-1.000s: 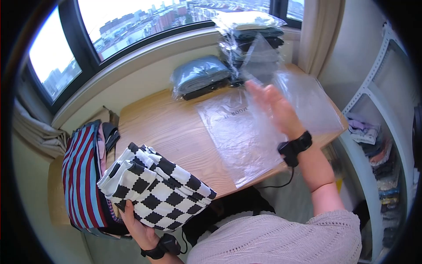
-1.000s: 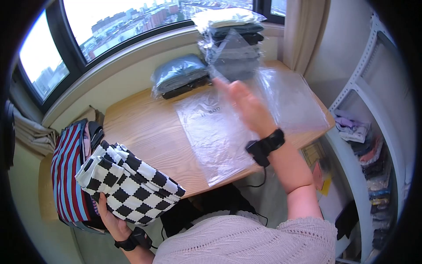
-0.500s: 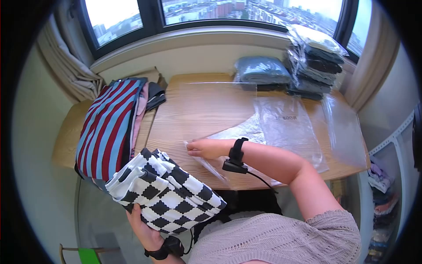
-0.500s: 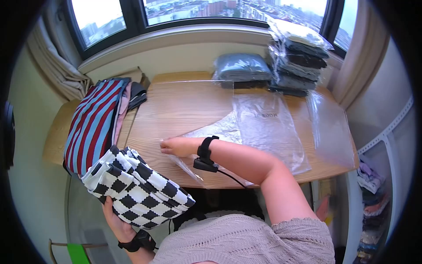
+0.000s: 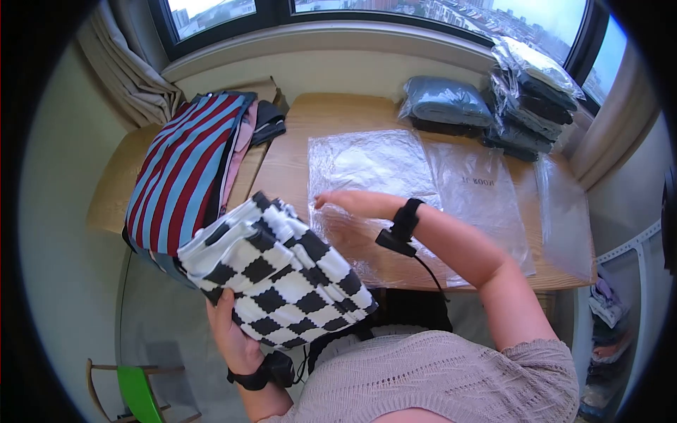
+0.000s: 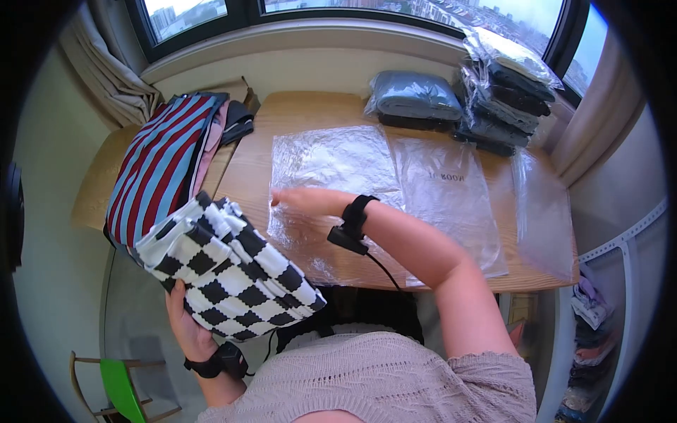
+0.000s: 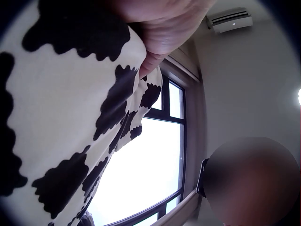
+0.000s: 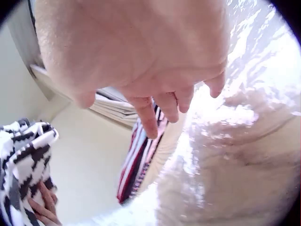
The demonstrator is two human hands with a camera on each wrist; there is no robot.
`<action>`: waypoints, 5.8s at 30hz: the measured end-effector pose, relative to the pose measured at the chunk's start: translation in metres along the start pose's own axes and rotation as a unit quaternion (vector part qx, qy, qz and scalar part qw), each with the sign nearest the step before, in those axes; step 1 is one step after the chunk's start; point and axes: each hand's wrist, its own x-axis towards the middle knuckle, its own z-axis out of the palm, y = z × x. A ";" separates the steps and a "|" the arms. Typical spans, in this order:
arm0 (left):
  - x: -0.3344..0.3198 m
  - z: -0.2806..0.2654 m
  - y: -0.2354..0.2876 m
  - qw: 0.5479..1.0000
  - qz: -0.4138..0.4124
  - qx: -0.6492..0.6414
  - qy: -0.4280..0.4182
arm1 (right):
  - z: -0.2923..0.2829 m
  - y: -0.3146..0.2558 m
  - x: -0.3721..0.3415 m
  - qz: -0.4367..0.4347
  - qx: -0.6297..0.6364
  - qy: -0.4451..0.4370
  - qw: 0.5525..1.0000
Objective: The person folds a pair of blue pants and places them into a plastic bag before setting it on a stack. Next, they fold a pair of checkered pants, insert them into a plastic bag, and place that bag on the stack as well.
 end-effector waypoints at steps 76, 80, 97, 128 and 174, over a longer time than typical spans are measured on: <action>0.051 0.050 -0.116 0.635 0.377 0.573 -0.357 | 0.060 0.008 -0.156 0.236 0.712 0.120 0.651; 0.055 0.039 -0.115 0.629 0.389 0.570 -0.359 | 0.038 0.018 -0.137 0.209 0.701 0.096 0.675; 0.054 0.016 -0.114 0.670 0.366 0.593 -0.257 | 0.023 -0.012 -0.117 0.161 0.597 0.302 0.726; 0.068 0.041 -0.120 0.729 0.116 0.658 -0.150 | 0.027 0.000 -0.080 0.136 0.483 0.434 0.748; 0.027 -0.005 -0.135 0.833 0.269 0.483 -0.023 | 0.042 0.012 -0.037 -0.027 0.708 0.365 0.604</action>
